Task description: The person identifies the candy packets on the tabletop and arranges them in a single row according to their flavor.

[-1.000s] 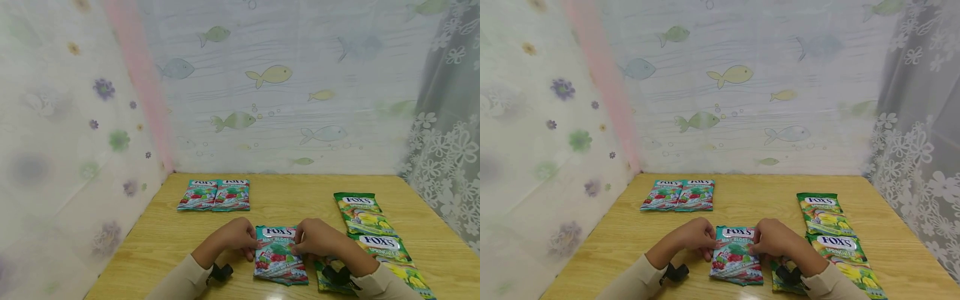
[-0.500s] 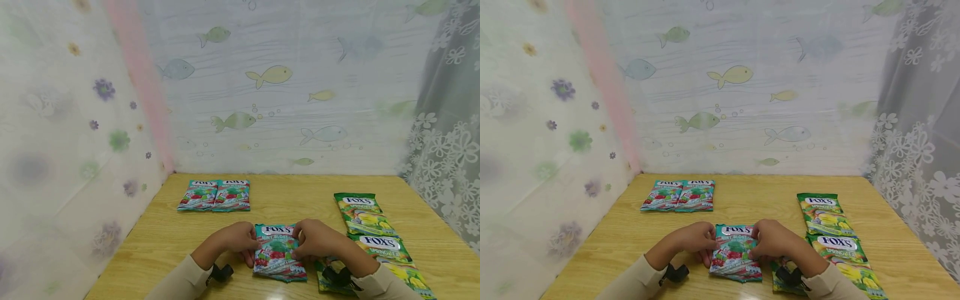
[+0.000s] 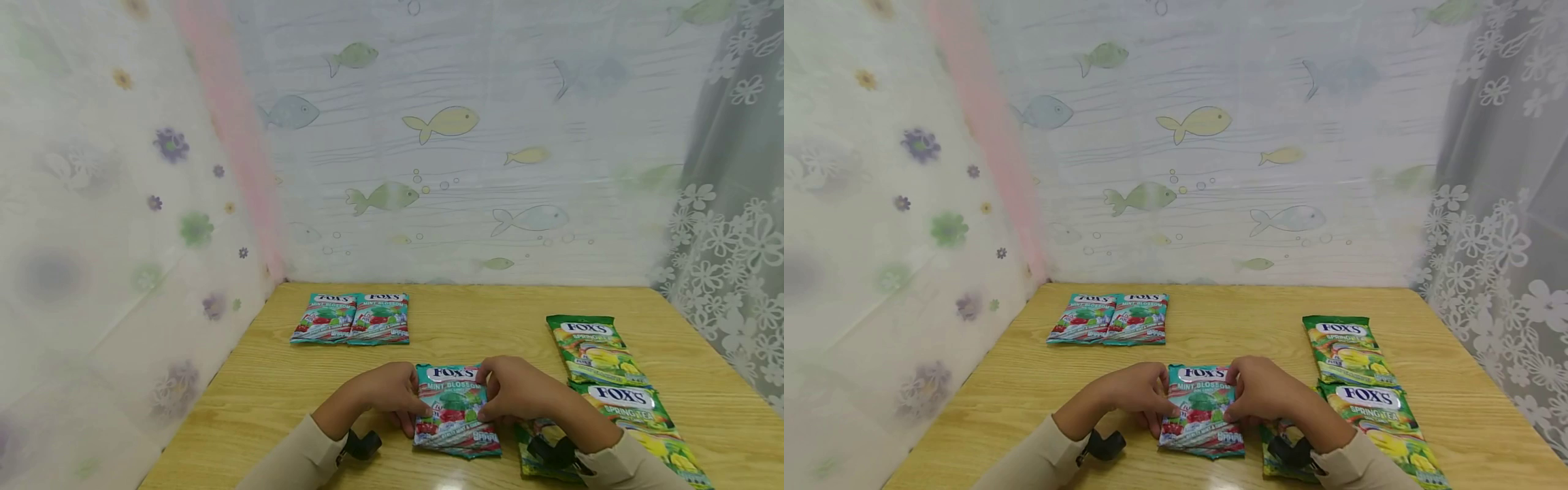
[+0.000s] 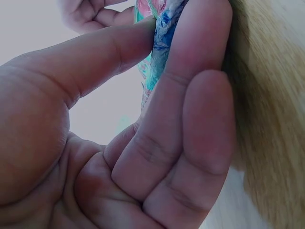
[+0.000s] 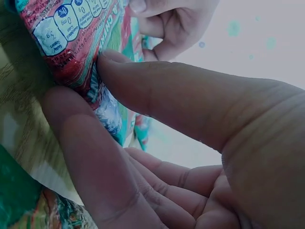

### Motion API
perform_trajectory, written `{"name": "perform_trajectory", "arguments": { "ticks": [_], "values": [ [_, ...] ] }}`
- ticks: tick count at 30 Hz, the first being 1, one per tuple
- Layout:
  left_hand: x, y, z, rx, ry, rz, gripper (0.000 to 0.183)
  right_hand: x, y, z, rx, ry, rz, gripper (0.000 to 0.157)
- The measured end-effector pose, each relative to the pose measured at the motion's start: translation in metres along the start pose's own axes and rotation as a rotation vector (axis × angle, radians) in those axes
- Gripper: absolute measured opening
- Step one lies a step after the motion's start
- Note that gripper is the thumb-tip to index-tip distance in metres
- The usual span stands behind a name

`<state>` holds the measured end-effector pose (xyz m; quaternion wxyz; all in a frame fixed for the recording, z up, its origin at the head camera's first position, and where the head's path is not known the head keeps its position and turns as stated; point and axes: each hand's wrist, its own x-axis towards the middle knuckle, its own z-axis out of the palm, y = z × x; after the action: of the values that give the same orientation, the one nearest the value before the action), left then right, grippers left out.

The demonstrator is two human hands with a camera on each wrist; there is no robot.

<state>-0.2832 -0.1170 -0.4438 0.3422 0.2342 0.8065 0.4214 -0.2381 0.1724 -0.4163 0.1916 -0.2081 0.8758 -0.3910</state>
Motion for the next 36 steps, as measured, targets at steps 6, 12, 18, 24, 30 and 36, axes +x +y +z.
{"name": "perform_trajectory", "arguments": {
  "ticks": [6, 12, 18, 24, 30, 36],
  "values": [
    [-0.002, 0.004, -0.002, -0.001, 0.015, 0.002, 0.020, -0.001, -0.003, -0.002, 0.012, 0.021, 0.007, 0.048],
    [-0.006, 0.008, -0.005, 0.005, 0.037, 0.010, 0.024, 0.000, -0.004, -0.004, 0.040, 0.042, 0.007, 0.045],
    [-0.010, 0.008, -0.008, 0.003, 0.051, 0.025, 0.029, 0.001, -0.007, -0.004, 0.084, 0.048, -0.001, 0.041],
    [-0.016, 0.006, -0.012, 0.013, 0.104, 0.023, 0.030, 0.006, -0.014, -0.002, 0.021, 0.072, -0.024, 0.041],
    [-0.027, 0.005, -0.021, 0.004, 0.141, 0.023, 0.036, 0.013, -0.023, -0.001, 0.039, 0.081, -0.048, 0.042],
    [-0.036, 0.004, -0.030, 0.003, 0.174, 0.027, 0.040, 0.021, -0.032, 0.002, 0.065, 0.088, -0.060, 0.043]
  ]
}}
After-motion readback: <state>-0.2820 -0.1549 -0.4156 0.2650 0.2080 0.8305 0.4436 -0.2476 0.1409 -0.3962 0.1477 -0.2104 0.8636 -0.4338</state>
